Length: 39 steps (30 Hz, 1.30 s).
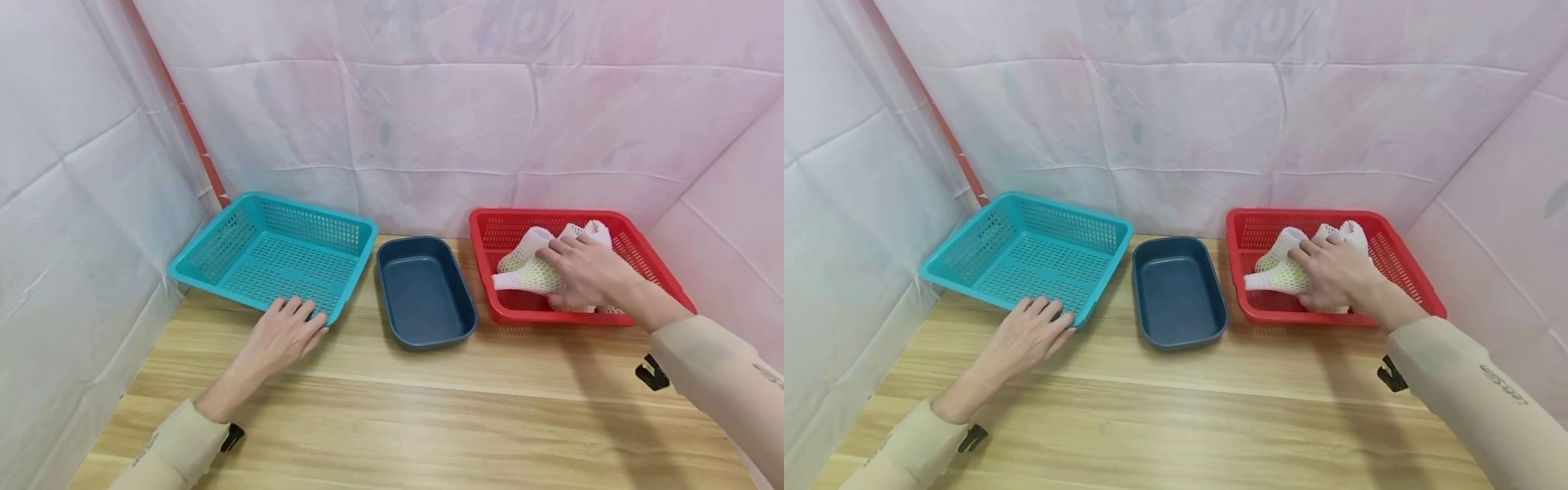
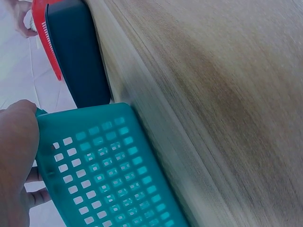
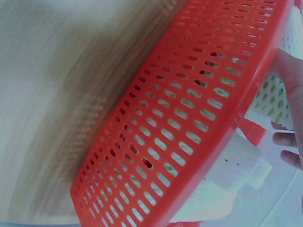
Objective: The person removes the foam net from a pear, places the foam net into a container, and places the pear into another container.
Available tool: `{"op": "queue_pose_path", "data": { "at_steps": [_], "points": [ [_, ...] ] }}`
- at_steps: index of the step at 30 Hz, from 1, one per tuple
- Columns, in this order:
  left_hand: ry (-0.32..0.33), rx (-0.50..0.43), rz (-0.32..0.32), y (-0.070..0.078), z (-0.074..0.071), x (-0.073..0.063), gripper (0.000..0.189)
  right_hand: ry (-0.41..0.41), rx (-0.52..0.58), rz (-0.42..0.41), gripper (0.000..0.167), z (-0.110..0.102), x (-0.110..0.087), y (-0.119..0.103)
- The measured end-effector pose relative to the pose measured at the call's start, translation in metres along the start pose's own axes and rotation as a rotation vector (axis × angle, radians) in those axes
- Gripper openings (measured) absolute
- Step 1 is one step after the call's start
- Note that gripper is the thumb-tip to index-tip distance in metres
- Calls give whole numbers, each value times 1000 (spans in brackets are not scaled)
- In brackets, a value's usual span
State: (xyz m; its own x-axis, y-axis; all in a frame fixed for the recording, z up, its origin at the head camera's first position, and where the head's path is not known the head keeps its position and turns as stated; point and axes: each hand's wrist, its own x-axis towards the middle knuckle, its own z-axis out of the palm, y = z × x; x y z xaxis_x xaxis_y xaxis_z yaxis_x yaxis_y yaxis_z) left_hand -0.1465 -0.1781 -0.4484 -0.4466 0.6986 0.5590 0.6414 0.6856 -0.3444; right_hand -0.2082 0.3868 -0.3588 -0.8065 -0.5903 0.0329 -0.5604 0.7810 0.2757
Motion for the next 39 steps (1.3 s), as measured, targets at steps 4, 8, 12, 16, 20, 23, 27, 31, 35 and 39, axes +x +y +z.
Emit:
{"op": "queue_pose_path", "data": {
  "at_steps": [4, 8, 12, 16, 20, 23, 27, 31, 35, 39],
  "points": [
    [-5, 8, 3, 0, 0, 0, 44, 51, -2, -13, 80, -5, -1, 1],
    [-6, 9, 2, 0, 0, 0, 43, 94, -16, -19, 83, -13, -2, 1],
    [-4, 11, 1, 0, 0, 0, 43, 149, -45, -37, 85, -22, -3, 1],
    [-3, 11, 1, 0, 0, 0, 43, 200, -47, -50, 85, -33, -6, 2],
    [-3, 7, 0, 0, 0, 0, 44, 254, -42, -55, 82, -41, -8, 1],
    [-4, 3, -1, 0, 0, 0, 44, 292, -19, -56, 80, -45, -8, -5],
    [-6, -1, -3, 0, 0, 0, 44, 331, 35, -47, 79, -48, -8, -19],
    [-4, -3, -3, 0, 0, 1, 44, 390, 77, -37, 79, -48, -8, -33],
    [1, -7, -4, 0, 0, 1, 45, 442, 142, -23, 78, -46, -9, -47],
    [1, -11, -4, 0, 0, 1, 46, 484, 227, -15, 79, -41, -12, -60]
  ]
}}
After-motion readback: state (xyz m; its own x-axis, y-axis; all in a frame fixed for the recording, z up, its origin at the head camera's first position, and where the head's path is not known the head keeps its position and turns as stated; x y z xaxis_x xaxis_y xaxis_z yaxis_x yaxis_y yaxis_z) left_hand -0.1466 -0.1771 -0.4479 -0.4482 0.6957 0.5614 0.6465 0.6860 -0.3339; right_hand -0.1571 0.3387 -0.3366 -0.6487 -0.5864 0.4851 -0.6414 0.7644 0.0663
